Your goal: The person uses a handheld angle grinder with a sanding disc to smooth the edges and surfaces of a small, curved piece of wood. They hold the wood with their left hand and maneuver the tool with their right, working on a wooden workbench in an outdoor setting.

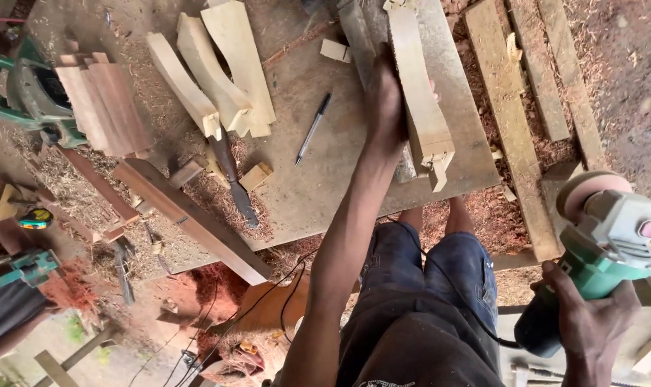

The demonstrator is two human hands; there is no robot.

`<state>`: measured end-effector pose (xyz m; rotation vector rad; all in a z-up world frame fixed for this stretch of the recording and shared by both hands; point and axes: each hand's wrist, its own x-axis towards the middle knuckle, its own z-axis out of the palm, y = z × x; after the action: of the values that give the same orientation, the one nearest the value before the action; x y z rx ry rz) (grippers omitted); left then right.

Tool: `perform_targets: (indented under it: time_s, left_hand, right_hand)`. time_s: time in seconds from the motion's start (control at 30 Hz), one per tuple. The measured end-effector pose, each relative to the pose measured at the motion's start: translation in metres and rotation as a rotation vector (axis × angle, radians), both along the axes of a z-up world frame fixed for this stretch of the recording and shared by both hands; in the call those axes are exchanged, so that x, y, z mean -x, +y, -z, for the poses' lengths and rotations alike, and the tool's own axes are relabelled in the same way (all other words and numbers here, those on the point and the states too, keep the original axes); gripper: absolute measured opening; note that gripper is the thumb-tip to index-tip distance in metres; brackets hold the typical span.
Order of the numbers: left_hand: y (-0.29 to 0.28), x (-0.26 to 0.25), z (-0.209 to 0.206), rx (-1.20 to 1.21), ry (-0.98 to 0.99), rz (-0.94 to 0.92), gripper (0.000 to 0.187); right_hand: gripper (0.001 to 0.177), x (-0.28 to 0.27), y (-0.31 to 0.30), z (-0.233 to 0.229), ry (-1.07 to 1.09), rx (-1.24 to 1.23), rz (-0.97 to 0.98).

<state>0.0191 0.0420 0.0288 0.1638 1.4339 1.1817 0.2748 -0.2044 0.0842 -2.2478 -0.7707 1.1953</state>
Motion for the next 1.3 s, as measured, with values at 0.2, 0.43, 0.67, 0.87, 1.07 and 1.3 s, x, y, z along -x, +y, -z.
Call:
perform_targets:
  time_s: [0.2, 0.43, 0.67, 0.87, 1.07, 1.3]
  left_hand:
    - [-0.002, 0.005, 0.02, 0.004, -0.088, -0.015, 0.051]
    - [0.01, 0.01, -0.015, -0.101, -0.07, -0.134, 0.071]
    - [-0.058, 0.002, -0.004, -0.504, 0.451, -0.451, 0.044]
    - [-0.129, 0.024, -0.006, -0.227, 0.283, -0.298, 0.064]
    - [-0.138, 0.035, 0.01, -0.336, 0.261, -0.23, 0.052]
    - [-0.136, 0.032, 0.011, -0.333, 0.365, -0.158, 0.033]
  right_hand:
    - [0.034, 0.001, 0.007, -0.005, 0.029, 0.008, 0.012]
    - [0.041, -0.003, 0.011, 0.002, -0.096, 0.097, -0.06]
    - [0.057, -0.01, 0.016, 0.003, -0.24, 0.04, -0.255]
    - [0.043, 0.02, 0.053, -0.026, -0.242, -0.008, -0.363]
    - [0.047, 0.057, 0.085, -0.046, -0.187, -0.043, -0.531]
    - [0.044, 0.088, 0.102, -0.045, -0.17, -0.012, -0.653]
